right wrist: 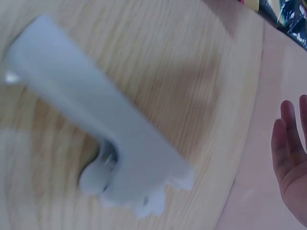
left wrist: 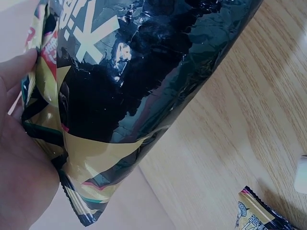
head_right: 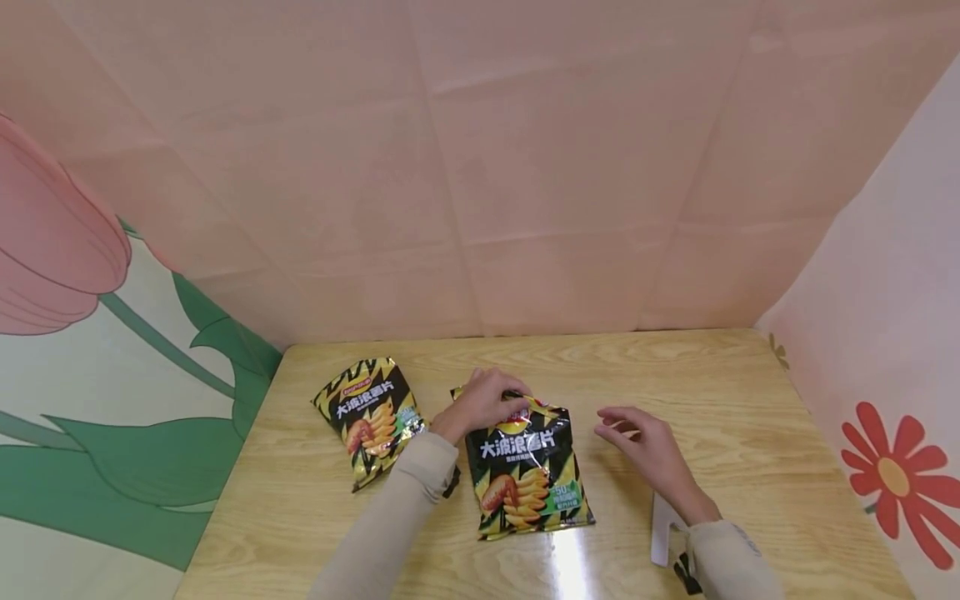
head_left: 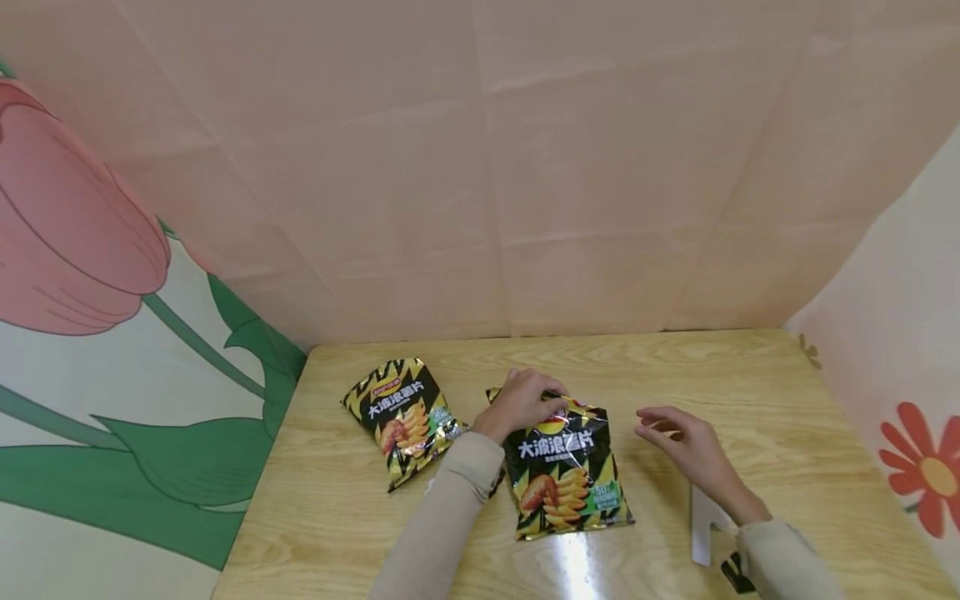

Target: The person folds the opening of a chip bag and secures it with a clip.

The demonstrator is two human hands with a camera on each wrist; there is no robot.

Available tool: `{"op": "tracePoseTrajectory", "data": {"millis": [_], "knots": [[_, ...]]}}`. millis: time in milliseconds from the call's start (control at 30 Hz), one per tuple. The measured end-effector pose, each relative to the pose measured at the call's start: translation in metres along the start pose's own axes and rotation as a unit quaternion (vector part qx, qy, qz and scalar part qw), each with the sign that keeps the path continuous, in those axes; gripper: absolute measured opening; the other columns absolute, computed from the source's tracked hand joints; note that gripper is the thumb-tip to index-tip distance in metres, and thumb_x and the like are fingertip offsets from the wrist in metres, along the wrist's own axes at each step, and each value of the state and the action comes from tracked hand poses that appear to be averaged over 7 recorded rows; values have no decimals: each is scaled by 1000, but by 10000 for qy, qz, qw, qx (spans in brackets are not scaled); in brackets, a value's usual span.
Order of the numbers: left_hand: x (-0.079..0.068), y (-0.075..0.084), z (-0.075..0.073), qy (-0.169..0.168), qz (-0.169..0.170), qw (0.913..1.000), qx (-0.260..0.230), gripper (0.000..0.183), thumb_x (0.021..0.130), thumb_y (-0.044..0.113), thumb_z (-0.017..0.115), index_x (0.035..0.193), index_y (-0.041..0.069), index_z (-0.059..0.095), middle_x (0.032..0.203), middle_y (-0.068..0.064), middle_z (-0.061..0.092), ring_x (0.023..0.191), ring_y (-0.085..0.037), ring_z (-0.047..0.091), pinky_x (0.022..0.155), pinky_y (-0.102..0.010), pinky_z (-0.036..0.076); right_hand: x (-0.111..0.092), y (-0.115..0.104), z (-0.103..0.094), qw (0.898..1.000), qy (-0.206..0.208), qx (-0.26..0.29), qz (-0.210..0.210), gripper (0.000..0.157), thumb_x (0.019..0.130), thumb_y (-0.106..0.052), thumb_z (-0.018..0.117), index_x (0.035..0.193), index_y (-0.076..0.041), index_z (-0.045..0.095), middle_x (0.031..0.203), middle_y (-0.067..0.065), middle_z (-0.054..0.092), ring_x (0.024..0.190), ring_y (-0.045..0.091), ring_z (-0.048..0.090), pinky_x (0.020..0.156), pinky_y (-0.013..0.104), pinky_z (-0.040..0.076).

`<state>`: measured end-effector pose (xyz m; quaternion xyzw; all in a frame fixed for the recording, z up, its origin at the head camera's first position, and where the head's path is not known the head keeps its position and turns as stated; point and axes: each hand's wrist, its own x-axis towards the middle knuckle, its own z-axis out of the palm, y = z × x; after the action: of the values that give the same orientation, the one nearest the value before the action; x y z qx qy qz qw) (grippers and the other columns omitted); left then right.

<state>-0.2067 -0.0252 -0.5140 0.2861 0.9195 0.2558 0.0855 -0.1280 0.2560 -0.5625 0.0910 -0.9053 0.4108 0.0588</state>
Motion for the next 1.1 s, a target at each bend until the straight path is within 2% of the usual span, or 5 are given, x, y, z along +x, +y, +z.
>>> {"op": "tracePoseTrajectory", "data": {"millis": [233,533,767,933,1100], "knots": [[-1,0,0,-59,-23,10000,-36,17,96,35,65,107,28,77,82,17,74,83,3,59,90,-30,32,-13,11,-14,9999,-31,-79,91,32,91,-25,73,118,-8,69,108,13,73,86,-12,57,68,20,53],[-2,1,-1,-156,-127,9998,-45,18,97,35,64,109,28,76,73,16,71,74,3,55,92,-31,33,-30,23,-22,9999,3,-107,113,31,90,-19,74,118,-4,69,106,16,73,84,-12,58,66,20,53],[-2,1,-3,-163,-80,9996,-198,19,97,33,64,110,26,76,63,11,67,65,0,53,92,-32,32,-49,37,-33,9991,-50,-145,403,35,90,-21,74,120,-2,67,104,15,73,83,-13,57,66,18,53],[-2,0,-4,-172,-66,9996,-201,19,98,33,63,110,26,76,65,13,67,65,0,53,91,-31,31,-59,47,-36,9986,69,-120,510,35,89,-18,75,119,-2,67,101,16,73,82,-15,56,65,17,52],[-2,1,-5,-150,-86,9997,-167,18,98,31,64,110,25,76,73,14,71,72,1,55,90,-31,31,-66,52,-36,9989,266,-78,389,34,85,-12,78,115,-1,69,97,17,74,81,-14,57,64,13,51]]}}
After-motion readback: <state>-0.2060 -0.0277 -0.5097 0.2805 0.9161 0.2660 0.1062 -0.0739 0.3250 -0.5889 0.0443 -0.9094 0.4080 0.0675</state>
